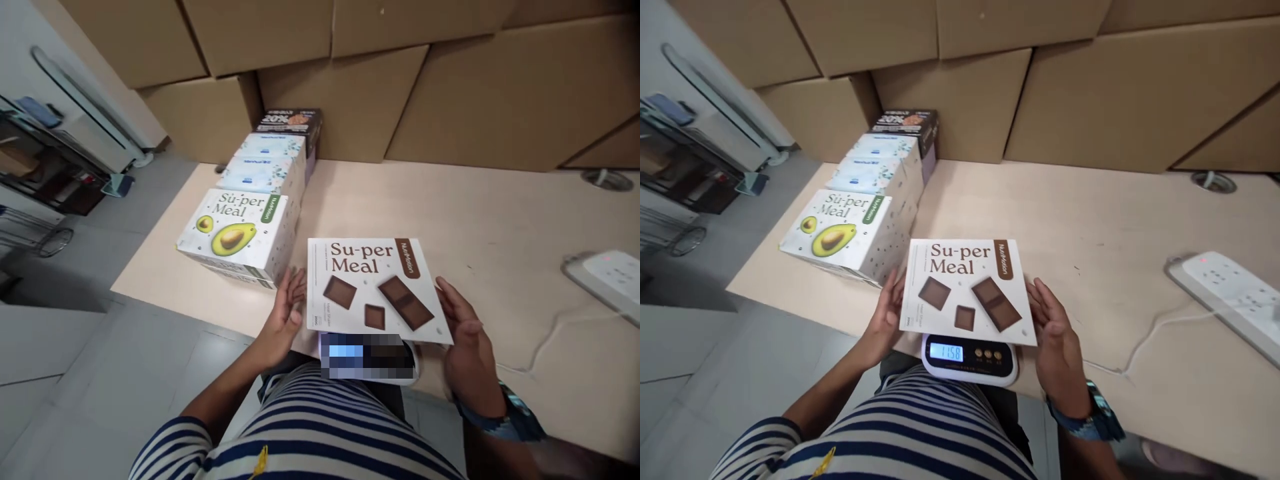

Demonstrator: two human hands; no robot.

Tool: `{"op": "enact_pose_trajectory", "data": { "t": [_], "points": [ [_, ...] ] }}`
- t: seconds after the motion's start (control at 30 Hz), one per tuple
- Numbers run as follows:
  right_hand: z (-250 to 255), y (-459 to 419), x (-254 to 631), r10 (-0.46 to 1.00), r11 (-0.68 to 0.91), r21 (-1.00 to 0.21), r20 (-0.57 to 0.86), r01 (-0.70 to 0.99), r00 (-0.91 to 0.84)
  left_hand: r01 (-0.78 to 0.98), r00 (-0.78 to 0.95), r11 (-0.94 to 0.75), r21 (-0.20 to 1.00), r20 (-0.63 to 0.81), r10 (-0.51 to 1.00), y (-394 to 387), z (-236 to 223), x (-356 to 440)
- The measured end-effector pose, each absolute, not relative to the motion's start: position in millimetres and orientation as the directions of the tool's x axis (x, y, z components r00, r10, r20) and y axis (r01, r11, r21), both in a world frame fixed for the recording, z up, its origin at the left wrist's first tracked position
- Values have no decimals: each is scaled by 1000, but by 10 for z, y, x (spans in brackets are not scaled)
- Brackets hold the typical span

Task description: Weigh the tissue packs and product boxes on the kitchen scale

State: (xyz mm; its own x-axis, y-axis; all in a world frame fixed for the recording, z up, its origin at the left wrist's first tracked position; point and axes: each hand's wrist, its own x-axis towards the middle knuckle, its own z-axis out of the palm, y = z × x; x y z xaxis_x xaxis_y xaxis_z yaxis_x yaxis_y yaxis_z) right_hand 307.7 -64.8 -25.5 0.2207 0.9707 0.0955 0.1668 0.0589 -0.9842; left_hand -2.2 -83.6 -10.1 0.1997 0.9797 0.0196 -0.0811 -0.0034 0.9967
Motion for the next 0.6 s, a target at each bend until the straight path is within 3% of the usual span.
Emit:
{"op": "enact_pose_trajectory", "data": {
  "t": [0.3,0.6],
  "points": [
    [-319,-579,3078,972,-55,-979,-7,195,236,-128,325,-98,987,136,936,-841,-149,-203],
    [-255,-580,3107,976,-78,-943,-6,322,217,-126,253,-29,992,60,966,-819,-165,-158]
  ]
}}
